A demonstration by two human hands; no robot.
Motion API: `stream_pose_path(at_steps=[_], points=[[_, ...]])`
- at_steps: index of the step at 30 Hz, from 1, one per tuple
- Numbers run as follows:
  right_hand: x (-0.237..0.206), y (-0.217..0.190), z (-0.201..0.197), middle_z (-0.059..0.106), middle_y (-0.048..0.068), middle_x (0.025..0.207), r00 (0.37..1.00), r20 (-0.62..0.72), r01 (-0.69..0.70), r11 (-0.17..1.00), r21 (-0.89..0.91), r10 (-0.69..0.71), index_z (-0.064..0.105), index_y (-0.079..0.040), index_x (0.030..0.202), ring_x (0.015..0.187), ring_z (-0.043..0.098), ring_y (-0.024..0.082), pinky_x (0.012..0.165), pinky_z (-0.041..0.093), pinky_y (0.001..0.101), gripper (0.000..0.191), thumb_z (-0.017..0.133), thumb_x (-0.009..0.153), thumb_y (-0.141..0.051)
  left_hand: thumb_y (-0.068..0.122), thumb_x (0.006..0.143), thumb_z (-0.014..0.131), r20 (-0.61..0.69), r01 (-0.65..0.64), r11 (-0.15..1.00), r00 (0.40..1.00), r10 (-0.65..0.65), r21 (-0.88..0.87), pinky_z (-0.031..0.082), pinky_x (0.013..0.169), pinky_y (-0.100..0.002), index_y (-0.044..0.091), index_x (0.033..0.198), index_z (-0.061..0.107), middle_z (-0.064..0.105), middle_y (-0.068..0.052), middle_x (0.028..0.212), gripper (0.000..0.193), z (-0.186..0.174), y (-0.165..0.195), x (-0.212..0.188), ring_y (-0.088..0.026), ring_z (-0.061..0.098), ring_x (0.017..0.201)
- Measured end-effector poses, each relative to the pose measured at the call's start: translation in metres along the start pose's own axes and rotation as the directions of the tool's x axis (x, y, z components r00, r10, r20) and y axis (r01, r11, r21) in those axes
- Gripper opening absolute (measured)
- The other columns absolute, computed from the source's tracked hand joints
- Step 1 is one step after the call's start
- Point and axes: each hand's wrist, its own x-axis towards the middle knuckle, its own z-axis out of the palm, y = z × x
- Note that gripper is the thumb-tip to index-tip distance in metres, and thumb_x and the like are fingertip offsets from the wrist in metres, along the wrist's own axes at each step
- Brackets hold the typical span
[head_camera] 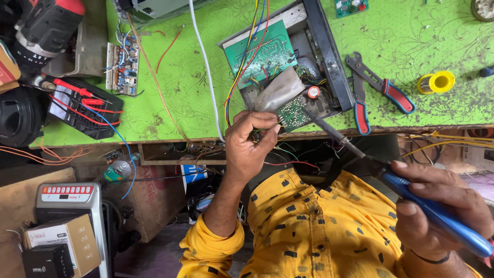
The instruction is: The person solders wires to a small green circuit board using a soldering iron and solder wire. They hold the board with one hand and apply heat and solder with the other, working on multiple connection points throughout the clip.
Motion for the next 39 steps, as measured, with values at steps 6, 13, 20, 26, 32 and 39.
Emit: stream_pose_path(at_steps=[6, 13, 20, 26, 32, 39], points=[[-0.010, 0.000, 0.000, 0.075, 0.023, 0.119, 0.998, -0.064, 0.013, 0.999, -0.041, -0.016, 0.048, 0.001, 0.111, 0.098, 0.071, 0.023, 0.087, 0.053, 0.0264, 0.028, 0.068, 0.115, -0.018, -0.005, 0.089, 0.076, -0.015, 0.044, 0.999, 0.999, -0.045, -0.028, 0.054, 0.080, -0.029, 0.003, 0.096, 0.067, 0.076, -0.008, 0.104, 0.014, 0.001, -0.001, -0.002, -0.016, 0.065, 0.090], [-0.015, -0.010, -0.016, 0.075, 0.022, 0.113, 0.987, -0.127, -0.080, 0.986, 0.149, 0.099, 0.051, -0.003, 0.105, 0.101, 0.074, 0.025, 0.087, 0.057, 0.0256, 0.040, 0.075, 0.113, -0.034, -0.003, 0.091, 0.076, -0.026, 0.031, 0.998, 0.999, -0.032, -0.049, 0.055, 0.079, -0.029, 0.002, 0.100, 0.068, 0.073, -0.009, 0.107, 0.013, 0.003, 0.004, -0.006, -0.014, 0.065, 0.094], [0.000, -0.005, -0.045, 0.066, 0.016, 0.122, 0.927, -0.370, 0.021, 0.977, 0.213, 0.061, 0.054, 0.001, 0.118, 0.095, 0.072, 0.023, 0.086, 0.063, 0.0308, 0.039, 0.071, 0.110, -0.033, 0.008, 0.101, 0.068, 0.108, -0.026, 0.883, 0.990, 0.086, -0.469, 0.050, 0.102, -0.031, 0.005, 0.121, 0.052, 0.063, -0.009, 0.130, 0.025, -0.012, 0.002, -0.018, -0.014, 0.061, 0.116], [0.021, 0.014, -0.048, 0.059, 0.026, 0.140, 0.955, -0.294, 0.033, 0.999, -0.031, -0.041, 0.052, 0.008, 0.128, 0.105, 0.073, 0.029, 0.092, 0.063, 0.0364, 0.038, 0.069, 0.121, -0.025, 0.011, 0.101, 0.071, 0.215, -0.077, 0.997, 0.974, 0.071, 0.020, 0.052, 0.103, -0.036, 0.003, 0.109, 0.070, 0.073, -0.012, 0.123, 0.011, -0.029, 0.005, -0.019, -0.021, 0.068, 0.117], [0.010, 0.029, -0.082, 0.069, 0.027, 0.125, 0.926, -0.301, 0.166, 0.962, -0.215, -0.227, 0.054, 0.009, 0.127, 0.091, 0.075, 0.028, 0.078, 0.064, 0.0379, 0.044, 0.068, 0.114, -0.030, 0.016, 0.088, 0.078, 0.271, 0.073, 0.997, 0.961, -0.063, -0.025, 0.053, 0.096, -0.038, 0.002, 0.117, 0.068, 0.071, -0.012, 0.114, 0.034, -0.029, 0.012, -0.017, -0.022, 0.068, 0.102], [-0.016, 0.071, -0.101, 0.073, 0.027, 0.098, 0.777, -0.609, -0.023, 0.974, 0.226, 0.159, 0.053, 0.001, 0.110, 0.065, 0.067, 0.025, 0.059, 0.054, 0.0302, 0.039, 0.069, 0.116, -0.034, 0.017, 0.111, 0.053, 0.285, 0.176, 0.890, 0.957, -0.055, -0.420, 0.045, 0.116, -0.035, 0.003, 0.119, 0.055, 0.067, -0.017, 0.140, 0.016, -0.033, -0.011, -0.026, -0.018, 0.062, 0.128]])
